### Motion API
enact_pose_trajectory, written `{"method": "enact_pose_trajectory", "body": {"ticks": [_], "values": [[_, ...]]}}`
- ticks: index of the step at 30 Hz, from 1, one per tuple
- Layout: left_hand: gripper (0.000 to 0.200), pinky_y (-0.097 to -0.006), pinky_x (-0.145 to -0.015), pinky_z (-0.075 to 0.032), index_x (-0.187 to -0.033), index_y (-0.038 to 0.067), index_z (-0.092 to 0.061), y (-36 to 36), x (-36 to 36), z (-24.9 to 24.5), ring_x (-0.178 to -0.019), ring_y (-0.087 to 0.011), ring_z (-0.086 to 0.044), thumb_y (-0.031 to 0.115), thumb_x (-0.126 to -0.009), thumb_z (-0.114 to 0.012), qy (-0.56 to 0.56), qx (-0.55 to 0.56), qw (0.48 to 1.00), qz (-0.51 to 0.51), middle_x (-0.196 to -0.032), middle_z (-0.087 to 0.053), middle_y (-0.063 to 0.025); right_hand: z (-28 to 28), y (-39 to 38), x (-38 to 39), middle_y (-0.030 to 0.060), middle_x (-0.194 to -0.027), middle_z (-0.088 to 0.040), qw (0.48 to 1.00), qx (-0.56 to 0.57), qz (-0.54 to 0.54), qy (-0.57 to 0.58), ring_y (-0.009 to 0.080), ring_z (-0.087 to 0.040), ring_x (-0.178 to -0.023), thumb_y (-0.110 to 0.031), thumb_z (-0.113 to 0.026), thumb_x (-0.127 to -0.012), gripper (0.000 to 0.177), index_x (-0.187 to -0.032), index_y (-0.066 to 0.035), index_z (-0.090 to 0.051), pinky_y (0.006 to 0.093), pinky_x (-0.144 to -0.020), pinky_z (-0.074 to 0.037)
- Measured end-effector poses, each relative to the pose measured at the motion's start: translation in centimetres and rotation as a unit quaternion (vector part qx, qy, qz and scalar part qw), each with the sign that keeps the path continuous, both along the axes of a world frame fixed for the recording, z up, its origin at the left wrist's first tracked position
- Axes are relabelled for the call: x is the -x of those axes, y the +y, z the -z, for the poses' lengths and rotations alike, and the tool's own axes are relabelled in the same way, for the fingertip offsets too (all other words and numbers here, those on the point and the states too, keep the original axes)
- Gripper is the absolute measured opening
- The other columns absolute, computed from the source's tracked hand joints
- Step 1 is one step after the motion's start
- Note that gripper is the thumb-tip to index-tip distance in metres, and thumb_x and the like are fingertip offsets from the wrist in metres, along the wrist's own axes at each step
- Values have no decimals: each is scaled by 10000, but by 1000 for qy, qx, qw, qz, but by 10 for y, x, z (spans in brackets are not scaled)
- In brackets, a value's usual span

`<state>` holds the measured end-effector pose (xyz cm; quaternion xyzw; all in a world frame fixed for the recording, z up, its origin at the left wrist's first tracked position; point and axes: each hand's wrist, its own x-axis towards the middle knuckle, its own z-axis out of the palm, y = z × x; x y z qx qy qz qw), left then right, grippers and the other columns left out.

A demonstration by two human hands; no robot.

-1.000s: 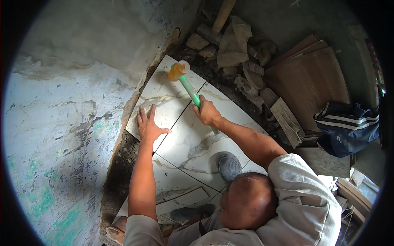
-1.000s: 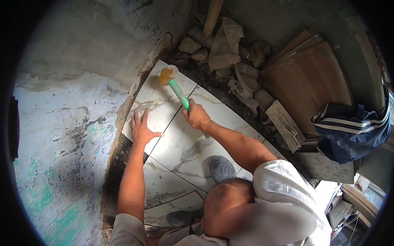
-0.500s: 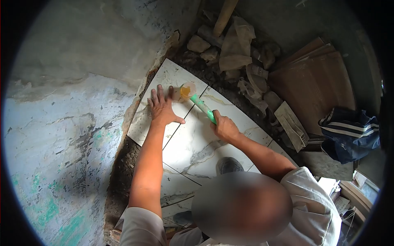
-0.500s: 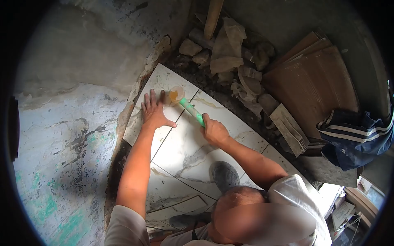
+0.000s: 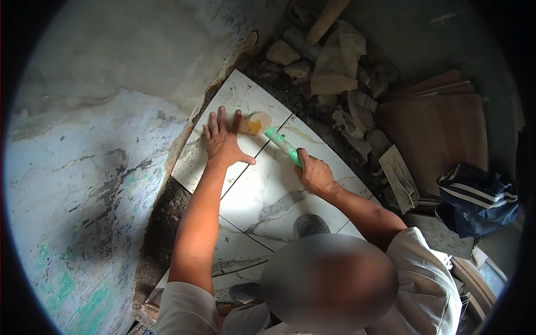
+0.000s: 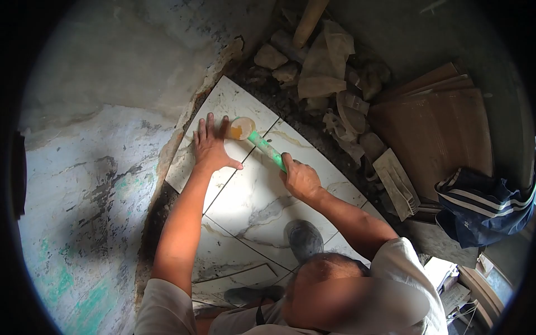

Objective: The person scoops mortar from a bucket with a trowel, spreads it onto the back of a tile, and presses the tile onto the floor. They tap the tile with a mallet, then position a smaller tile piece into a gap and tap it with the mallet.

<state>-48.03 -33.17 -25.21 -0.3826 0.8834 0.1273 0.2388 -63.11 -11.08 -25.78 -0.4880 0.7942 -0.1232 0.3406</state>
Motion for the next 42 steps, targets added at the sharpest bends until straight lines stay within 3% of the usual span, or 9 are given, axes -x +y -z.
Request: {"method": "enact_pose_trajectory", "body": {"ticks": [8,11,13,14,17,23,27,37,42], "values": [[1425,-569,-1175,-63,-1544,297,-98,1,-12,5,-1468,-411,6,633,-393,-868,41,11,999,-1,-1601,-13,-172,-13,-7,-1,270,-842,-652,999,-35,-3,8,469,-639,-786,-208,-579,-871,371,-1166,-51,-417,542,-744,-509],[1176,-551,-1178,-85,-1516,172,-250,25,-45,31,-1472,-363,-80,612,-577,-805,153,22,987,-38,-1584,-107,-199,-7,4,1,309,-885,-644,997,-1,29,-68,508,-615,-846,-278,-594,-874,481,-1276,-74,-426,560,-764,-487],[978,-552,-1176,-92,-1487,124,-308,80,-79,65,-1468,-355,-110,590,-727,-709,211,169,961,-52,-1573,-145,-211,2,18,3,301,-817,-638,997,-8,42,-66,504,-619,-832,-381,-583,-922,445,-1199,-48,-485,546,-721,-487],[903,-555,-1174,-85,-1496,119,-286,110,-92,50,-1468,-369,-91,582,-804,-635,206,101,965,-129,-1575,-125,-221,9,25,4,292,-770,-629,995,-18,44,-83,502,-622,-791,-398,-560,-943,430,-1148,-26,-497,529,-670,-485],[925,-539,-1174,-71,-1500,8,-225,181,-131,64,-1470,-385,-54,592,-865,-557,211,112,941,-240,-1572,-99,-252,6,24,-17,274,-715,-607,993,20,72,-89,490,-618,-721,-358,-560,-955,390,-1072,9,-498,497,-608,-472],[927,-495,-1182,-75,-1473,-50,-247,195,-135,59,-1466,-389,-85,585,-866,-543,249,128,913,-296,-1560,-135,-265,-25,-8,-72,283,-695,-595,993,75,-85,-43,498,-603,-707,-304,-582,-949,347,-1056,12,-488,507,-593,-472],[934,-487,-1188,-51,-1475,-36,-266,191,-132,56,-1468,-378,-93,581,-845,-575,248,139,909,-305,-1556,-169,-254,-1,-25,-83,301,-699,-608,990,32,-136,-13,503,-607,-708,-294,-582,-943,330,-1040,0,-467,549,-593,-481],[946,-482,-1189,-50,-1478,-34,-256,199,-132,54,-1468,-371,-92,577,-838,-590,251,117,908,-315,-1560,-157,-246,6,-62,-108,299,-771,-644,985,-4,-174,5,498,-630,-753,-343,-553,-950,378,-1083,-2,-458,555,-649,-507],[958,-507,-1180,-54,-1471,-59,-227,196,-132,56,-1463,-397,-80,571,-846,-586,253,114,909,-312,-1555,-140,-267,6,-58,-102,313,-756,-626,989,54,-130,-45,507,-619,-735,-314,-563,-951,374,-1056,26,-447,559,-626,-489]]}}
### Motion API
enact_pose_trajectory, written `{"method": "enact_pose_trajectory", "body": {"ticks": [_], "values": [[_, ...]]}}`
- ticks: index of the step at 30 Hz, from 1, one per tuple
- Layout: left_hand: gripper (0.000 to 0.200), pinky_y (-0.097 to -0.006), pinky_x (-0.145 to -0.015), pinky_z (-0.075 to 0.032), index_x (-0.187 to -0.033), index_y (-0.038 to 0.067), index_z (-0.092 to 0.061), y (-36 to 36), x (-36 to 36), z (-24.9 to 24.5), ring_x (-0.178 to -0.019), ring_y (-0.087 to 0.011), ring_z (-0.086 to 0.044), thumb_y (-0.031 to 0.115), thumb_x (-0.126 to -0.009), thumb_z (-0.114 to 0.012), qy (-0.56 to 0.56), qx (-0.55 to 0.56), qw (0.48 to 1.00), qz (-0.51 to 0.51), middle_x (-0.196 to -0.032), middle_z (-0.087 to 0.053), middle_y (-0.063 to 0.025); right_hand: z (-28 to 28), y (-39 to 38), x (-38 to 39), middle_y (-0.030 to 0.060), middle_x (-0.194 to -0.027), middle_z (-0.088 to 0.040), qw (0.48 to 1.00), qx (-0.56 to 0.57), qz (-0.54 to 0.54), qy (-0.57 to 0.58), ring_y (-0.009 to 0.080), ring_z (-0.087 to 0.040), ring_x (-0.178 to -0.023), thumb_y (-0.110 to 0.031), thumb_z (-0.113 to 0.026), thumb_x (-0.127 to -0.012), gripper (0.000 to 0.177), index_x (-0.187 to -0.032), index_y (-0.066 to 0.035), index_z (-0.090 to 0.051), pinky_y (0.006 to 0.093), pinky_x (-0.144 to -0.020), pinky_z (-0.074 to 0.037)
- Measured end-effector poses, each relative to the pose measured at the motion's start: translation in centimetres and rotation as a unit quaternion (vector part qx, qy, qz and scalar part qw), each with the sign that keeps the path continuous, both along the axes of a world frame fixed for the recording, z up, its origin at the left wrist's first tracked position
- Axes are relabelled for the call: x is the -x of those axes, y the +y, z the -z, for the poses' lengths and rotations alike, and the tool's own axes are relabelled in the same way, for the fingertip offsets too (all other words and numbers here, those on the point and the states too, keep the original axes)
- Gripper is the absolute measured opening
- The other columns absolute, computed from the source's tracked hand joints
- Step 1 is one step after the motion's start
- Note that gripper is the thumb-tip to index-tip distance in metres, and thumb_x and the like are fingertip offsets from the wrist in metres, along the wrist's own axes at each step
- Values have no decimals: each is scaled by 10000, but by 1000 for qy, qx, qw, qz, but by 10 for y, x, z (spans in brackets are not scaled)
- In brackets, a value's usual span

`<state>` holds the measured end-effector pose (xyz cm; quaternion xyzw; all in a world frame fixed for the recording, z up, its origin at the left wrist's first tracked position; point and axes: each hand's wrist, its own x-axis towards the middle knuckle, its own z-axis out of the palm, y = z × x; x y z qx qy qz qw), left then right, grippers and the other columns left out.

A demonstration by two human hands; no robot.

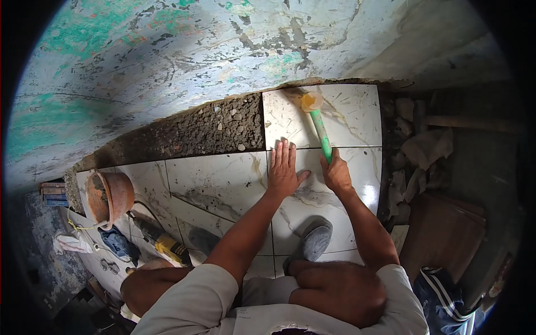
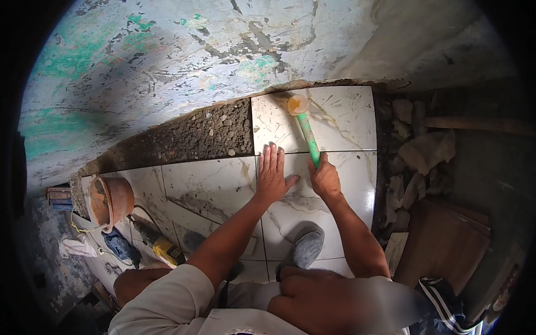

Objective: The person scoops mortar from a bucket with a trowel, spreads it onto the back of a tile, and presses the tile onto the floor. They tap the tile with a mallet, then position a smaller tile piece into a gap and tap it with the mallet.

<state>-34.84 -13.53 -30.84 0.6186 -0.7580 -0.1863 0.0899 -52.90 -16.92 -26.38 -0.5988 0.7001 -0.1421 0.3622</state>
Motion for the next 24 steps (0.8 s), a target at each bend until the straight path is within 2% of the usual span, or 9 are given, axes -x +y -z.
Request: {"method": "enact_pose_trajectory", "body": {"ticks": [3,5,9,10,11,14,17,19,24], "values": [[953,-503,-1181,-54,-1472,-58,-227,-5,-1,0,-1465,-388,-80,569,-849,-583,4,6,1000,6,-1554,-143,-265,-8,-6,2,302,-729,-618,998,10,-7,-58,497,-622,-714,-308,-569,-956,362,-1007,35,-461,528,-609,-480],[951,-501,-1182,-54,-1472,-57,-229,-3,0,-2,-1466,-387,-78,568,-849,-584,-4,-9,1000,0,-1557,-142,-262,-16,3,-3,280,-693,-608,989,23,120,-84,471,-618,-676,-332,-562,-966,383,-969,42,-482,480,-594,-475],[957,-499,-1182,-46,-1473,-57,-236,-2,0,3,-1472,-382,-63,573,-843,-583,-11,3,1000,0,-1565,-137,-254,-4,3,9,255,-652,-581,982,-59,86,-158,403,-601,-603,-379,-532,-978,441,-971,59,-487,446,-581,-467],[964,-499,-1181,-43,-1473,-57,-238,-2,0,4,-1472,-384,-60,582,-839,-583,-14,2,1000,-1,-1566,-139,-252,2,7,5,195,-610,-568,982,-33,92,-164,307,-593,-533,-420,-530,-975,479,-987,57,-486,408,-519,-472],[964,-499,-1181,-43,-1473,-57,-238,0,1,5,-1472,-384,-60,582,-839,-583,-14,-3,1000,-2,-1566,-139,-252,5,11,5,195,-610,-568,982,-38,92,-163,307,-593,-533,-420,-530,-975,479,-987,57,-486,408,-519,-472],[964,-500,-1181,-43,-1470,-59,-246,-5,1,3,-1470,-388,-67,575,-834,-597,-8,16,1000,4,-1565,-142,-252,-13,7,1,38,-564,-489,935,-160,131,-287,119,-500,-427,-466,-530,-967,482,-1002,11,-466,292,-381,-435],[963,-499,-1182,-47,-1468,-59,-250,0,1,3,-1469,-384,-73,562,-829,-613,-9,-12,1000,-14,-1563,-145,-252,-8,17,-9,26,-558,-471,906,-108,196,-359,120,-473,-414,-455,-526,-972,473,-1022,9,-452,290,-376,-421],[953,-497,-1183,-53,-1465,-58,-259,-1,1,3,-1469,-380,-80,550,-827,-623,0,20,1000,-4,-1560,-154,-254,-7,12,-9,18,-552,-456,904,-173,194,-339,113,-453,-407,-442,-526,-976,445,-1009,-5,-447,280,-368,-406],[958,-495,-1183,-57,-1465,-55,-262,-1,0,3,-1472,-374,-68,575,-829,-604,-4,15,1000,-6,-1565,-136,-249,-10,19,-14,16,-549,-458,914,-115,198,-334,116,-459,-410,-449,-521,-974,484,-1074,20,-459,283,-374,-418]]}}
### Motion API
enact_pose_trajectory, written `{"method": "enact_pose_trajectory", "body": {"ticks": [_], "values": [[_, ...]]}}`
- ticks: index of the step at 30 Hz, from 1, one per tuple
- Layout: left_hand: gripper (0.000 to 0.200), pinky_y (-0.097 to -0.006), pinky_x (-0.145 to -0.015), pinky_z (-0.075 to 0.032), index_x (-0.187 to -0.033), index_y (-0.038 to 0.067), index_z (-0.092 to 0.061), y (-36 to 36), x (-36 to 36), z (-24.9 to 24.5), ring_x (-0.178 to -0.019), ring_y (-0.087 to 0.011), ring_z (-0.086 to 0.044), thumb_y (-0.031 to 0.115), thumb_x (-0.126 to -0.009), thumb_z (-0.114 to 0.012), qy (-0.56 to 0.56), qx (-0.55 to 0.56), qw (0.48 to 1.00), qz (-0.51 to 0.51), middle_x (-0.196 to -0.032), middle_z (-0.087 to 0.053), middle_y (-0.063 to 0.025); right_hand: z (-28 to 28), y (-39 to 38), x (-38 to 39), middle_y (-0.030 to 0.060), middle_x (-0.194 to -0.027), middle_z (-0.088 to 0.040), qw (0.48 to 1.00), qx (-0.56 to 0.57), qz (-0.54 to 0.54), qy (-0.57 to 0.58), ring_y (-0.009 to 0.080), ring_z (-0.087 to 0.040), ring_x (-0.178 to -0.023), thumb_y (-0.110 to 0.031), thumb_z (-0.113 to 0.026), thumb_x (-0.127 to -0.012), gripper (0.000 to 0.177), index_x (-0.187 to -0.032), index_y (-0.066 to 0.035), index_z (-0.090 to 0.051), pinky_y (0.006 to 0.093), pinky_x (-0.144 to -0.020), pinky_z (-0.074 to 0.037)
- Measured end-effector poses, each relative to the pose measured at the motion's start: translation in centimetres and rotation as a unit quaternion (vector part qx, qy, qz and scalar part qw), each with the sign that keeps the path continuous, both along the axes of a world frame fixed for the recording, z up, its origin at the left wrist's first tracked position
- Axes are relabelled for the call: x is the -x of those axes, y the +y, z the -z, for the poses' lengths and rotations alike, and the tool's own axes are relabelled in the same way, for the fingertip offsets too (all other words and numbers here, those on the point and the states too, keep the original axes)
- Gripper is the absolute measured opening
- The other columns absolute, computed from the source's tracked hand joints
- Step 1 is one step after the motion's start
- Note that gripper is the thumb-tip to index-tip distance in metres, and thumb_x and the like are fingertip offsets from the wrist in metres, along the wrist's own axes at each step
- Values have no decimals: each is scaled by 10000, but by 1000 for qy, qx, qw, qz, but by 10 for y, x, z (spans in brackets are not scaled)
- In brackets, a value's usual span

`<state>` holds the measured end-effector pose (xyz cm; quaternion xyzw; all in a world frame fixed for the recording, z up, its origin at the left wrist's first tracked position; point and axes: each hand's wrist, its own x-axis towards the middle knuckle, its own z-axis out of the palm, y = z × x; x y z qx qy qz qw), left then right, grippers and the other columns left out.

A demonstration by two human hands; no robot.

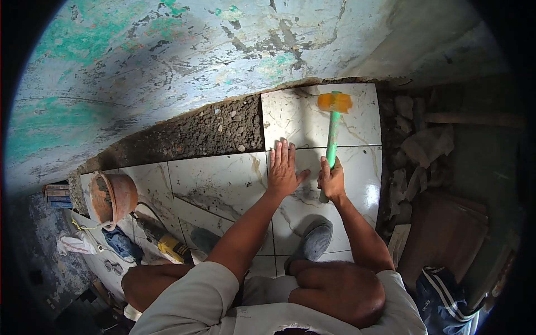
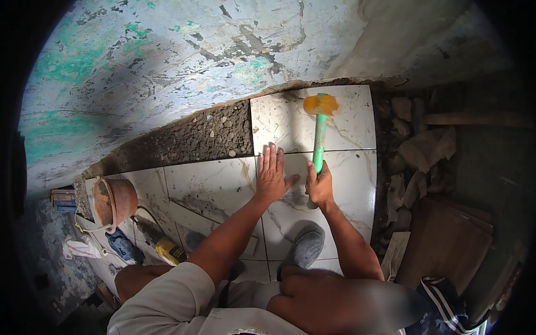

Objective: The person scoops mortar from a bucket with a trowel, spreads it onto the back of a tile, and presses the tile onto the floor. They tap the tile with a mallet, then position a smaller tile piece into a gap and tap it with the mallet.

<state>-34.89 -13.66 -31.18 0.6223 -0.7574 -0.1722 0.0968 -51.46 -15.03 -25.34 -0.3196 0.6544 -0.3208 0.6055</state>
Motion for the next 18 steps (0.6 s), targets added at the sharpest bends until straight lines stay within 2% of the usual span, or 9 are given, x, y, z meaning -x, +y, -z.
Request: {"method": "enact_pose_trajectory", "body": {"ticks": [3,4,5,7,8,9,11,15,18], "values": [[953,-495,-1182,-53,-1467,-50,-265,-1,0,-2,-1473,-375,-63,582,-833,-593,-5,-19,1000,1,-1568,-133,-247,-11,-10,3,7,-550,-452,997,-56,-40,-20,97,-452,-422,-448,-526,-972,477,-1051,18,-466,272,-373,-413],[934,-478,-1187,-28,-1472,-37,-267,-2,0,-2,-1478,-353,-49,572,-843,-592,1,-32,999,-6,-1571,-140,-230,-12,-8,0,69,-557,-522,999,-29,-36,-9,206,-533,-433,-429,-528,-974,438,-998,4,-468,332,-411,-454],[934,-478,-1187,-28,-1472,-37,-267,2,-1,-1,-1478,-353,-49,572,-843,-592,4,-40,999,-5,-1571,-140,-230,-8,-3,2,69,-557,-522,999,-37,-34,-7,206,-533,-433,-429,-528,-974,438,-998,4,-468,332,-411,-454],[954,-500,-1180,-38,-1477,-44,-235,-1,-1,1,-1474,-380,-49,576,-843,-587,-2,-21,1000,4,-1573,-115,-242,-1,-5,9,172,-616,-605,945,160,-116,259,375,-619,-551,-390,-537,-971,382,-968,-16,-462,445,-504,-500],[956,-498,-1181,-34,-1486,-41,-211,-1,-1,0,-1473,-384,-46,572,-851,-579,-19,-25,999,11,-1572,-111,-248,0,-7,16,241,-732,-646,914,121,-146,359,464,-627,-704,-353,-549,-955,331,-981,-34,-467,529,-622,-505],[954,-495,-1181,-33,-1490,-41,-200,-1,0,-1,-1471,-389,-50,574,-858,-566,-28,-14,999,15,-1567,-117,-257,-3,-12,25,227,-762,-659,879,71,-190,430,444,-642,-727,-331,-567,-936,303,-995,-52,-465,540,-657,-507],[952,-498,-1180,-31,-1490,-44,-197,0,0,2,-1469,-395,-54,577,-864,-556,-32,-10,999,19,-1564,-121,-265,-2,-16,35,210,-809,-664,874,33,-179,450,428,-651,-754,-330,-568,-931,296,-1011,-66,-463,518,-676,-521],[933,-499,-1180,-29,-1484,-57,-203,-2,1,-5,-1468,-399,-55,571,-879,-535,-39,-25,999,21,-1561,-115,-277,-2,-15,56,191,-834,-662,840,85,-161,510,414,-658,-763,-321,-560,-930,282,-1026,-77,-457,503,-679,-529],[932,-512,-1176,-41,-1479,-61,-211,-2,1,-4,-1465,-404,-65,572,-878,-537,-40,-10,999,24,-1557,-120,-283,2,-18,73,172,-820,-652,812,68,-239,529,388,-667,-751,-297,-594,-906,289,-1047,-88,-453,489,-675,-535]]}}
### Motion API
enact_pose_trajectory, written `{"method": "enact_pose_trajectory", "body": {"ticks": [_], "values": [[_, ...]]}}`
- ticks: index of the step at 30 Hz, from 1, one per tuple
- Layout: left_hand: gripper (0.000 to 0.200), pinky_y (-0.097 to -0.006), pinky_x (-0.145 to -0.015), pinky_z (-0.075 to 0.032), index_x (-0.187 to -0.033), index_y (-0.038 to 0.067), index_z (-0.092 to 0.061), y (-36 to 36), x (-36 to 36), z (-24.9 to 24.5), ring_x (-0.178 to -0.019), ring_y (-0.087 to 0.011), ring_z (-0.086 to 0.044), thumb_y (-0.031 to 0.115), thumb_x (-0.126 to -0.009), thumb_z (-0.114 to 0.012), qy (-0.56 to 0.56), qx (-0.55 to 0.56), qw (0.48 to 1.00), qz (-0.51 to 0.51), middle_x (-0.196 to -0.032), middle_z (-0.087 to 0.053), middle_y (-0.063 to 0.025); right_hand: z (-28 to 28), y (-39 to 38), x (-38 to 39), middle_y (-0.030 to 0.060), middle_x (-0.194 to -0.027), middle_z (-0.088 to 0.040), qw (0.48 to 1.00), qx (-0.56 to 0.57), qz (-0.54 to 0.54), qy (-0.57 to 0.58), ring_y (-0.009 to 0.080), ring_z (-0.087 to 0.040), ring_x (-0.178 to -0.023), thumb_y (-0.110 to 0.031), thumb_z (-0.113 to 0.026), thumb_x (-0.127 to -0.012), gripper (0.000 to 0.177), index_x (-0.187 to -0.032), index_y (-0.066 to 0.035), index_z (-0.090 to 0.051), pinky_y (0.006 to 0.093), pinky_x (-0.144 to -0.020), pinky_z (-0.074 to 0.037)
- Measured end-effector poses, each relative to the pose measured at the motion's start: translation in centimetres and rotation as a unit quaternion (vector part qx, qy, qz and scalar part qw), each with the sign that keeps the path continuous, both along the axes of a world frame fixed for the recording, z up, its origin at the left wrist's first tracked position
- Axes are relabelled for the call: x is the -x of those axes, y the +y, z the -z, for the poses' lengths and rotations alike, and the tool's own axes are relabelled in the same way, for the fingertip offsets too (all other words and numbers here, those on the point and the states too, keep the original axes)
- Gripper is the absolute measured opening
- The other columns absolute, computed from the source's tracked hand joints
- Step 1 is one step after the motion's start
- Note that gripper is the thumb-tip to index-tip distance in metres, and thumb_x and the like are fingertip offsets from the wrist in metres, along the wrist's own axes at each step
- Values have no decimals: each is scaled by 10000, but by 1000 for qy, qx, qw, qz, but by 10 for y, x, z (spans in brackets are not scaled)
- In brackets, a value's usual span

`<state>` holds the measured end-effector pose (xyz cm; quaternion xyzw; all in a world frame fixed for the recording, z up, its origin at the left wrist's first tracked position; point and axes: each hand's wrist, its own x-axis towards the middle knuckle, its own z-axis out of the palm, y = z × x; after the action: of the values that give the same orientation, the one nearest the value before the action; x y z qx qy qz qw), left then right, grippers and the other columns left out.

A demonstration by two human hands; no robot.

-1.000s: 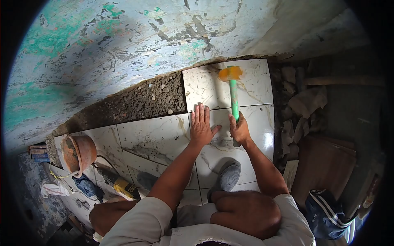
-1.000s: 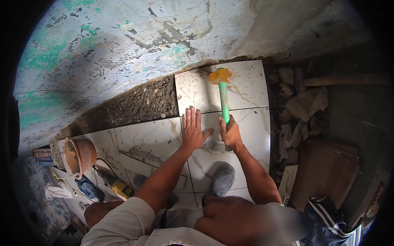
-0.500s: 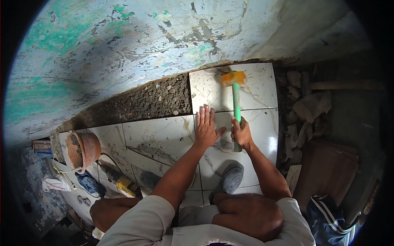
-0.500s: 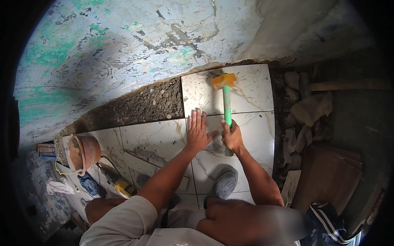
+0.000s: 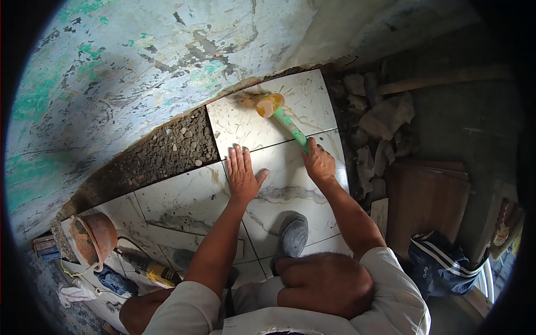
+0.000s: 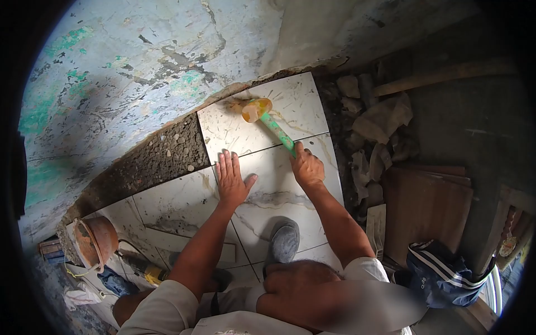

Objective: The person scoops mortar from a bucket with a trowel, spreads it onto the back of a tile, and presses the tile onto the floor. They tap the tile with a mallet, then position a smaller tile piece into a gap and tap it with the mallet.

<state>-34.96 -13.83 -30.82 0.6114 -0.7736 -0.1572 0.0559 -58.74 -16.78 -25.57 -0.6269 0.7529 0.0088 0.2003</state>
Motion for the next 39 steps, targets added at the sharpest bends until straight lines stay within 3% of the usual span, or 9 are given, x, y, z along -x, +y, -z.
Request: {"method": "enact_pose_trajectory", "body": {"ticks": [3,8,12,14,16,19,21,33,39], "values": [[939,-529,-1171,-52,-1482,-63,-202,-2,1,-4,-1462,-411,-67,571,-878,-540,2,-2,1000,1,-1556,-114,-290,6,2,6,169,-829,-658,999,31,28,-13,377,-672,-760,-296,-605,-902,292,-1046,-88,-459,482,-682,-537],[788,-531,-1082,-248,-1219,-90,-485,-45,19,-22,-1227,-426,-366,586,-832,-610,-49,-1,999,-15,-1332,-401,-280,-7,-12,13,173,-822,-654,999,14,3,-31,393,-660,-752,-270,-626,-883,287,-1038,-86,-471,484,-690,-530],[882,-545,-1141,-173,-1338,-14,-464,-110,41,-21,-1371,-433,-246,602,-750,-694,1,69,996,59,-1424,-375,-222,-13,-4,11,182,-788,-648,992,98,-10,-74,387,-652,-715,-247,-645,-850,295,-1029,-72,-487,482,-648,-528],[1091,-554,-1174,-91,-1474,96,-335,-130,53,-20,-1456,-415,-58,665,-637,-742,-55,-93,985,135,-1577,-136,-176,-17,-4,19,183,-780,-645,990,119,-19,-68,386,-652,-709,-248,-650,-850,303,-1035,-68,-492,480,-644,-529],[1166,-562,-1174,-76,-1502,133,-272,-136,59,-25,-1462,-408,-29,678,-593,-759,-76,-108,984,119,-1590,-96,-164,-9,-9,35,180,-779,-647,985,154,-43,-59,385,-651,-693,-257,-667,-846,334,-1063,-61,-506,477,-644,-534],[1278,-584,-1169,-65,-1541,253,-156,-136,60,-30,-1469,-395,0,709,-521,-778,-109,-124,981,101,-1605,-56,-139,0,-29,54,185,-772,-660,1000,12,2,10,379,-668,-712,-283,-634,-885,294,-1023,-81,-471,482,-661,-538],[1233,-579,-1171,-69,-1532,322,-178,-139,61,-34,-1470,-393,2,716,-525,-772,-91,-136,982,91,-1607,-48,-130,-3,-37,56,186,-759,-665,999,25,4,-28,382,-672,-720,-282,-605,-908,272,-1001,-79,-451,487,-668,-538],[1178,-559,-1169,-115,-1520,302,-238,-134,60,-32,-1461,-407,-69,693,-549,-780,-84,-110,986,96,-1595,-111,-151,15,-20,57,210,-789,-665,990,59,122,-41,419,-661,-727,-308,-594,-908,296,-1030,-72,-461,520,-655,-529],[1161,-565,-1169,-116,-1519,301,-238,-137,61,-29,-1463,-403,-62,700,-565,-767,-89,-110,986,94,-1596,-109,-149,12,-18,57,188,-779,-666,995,63,71,2,405,-667,-739,-296,-611,-899,287,-1028,-87,-464,501,-660,-535]]}}
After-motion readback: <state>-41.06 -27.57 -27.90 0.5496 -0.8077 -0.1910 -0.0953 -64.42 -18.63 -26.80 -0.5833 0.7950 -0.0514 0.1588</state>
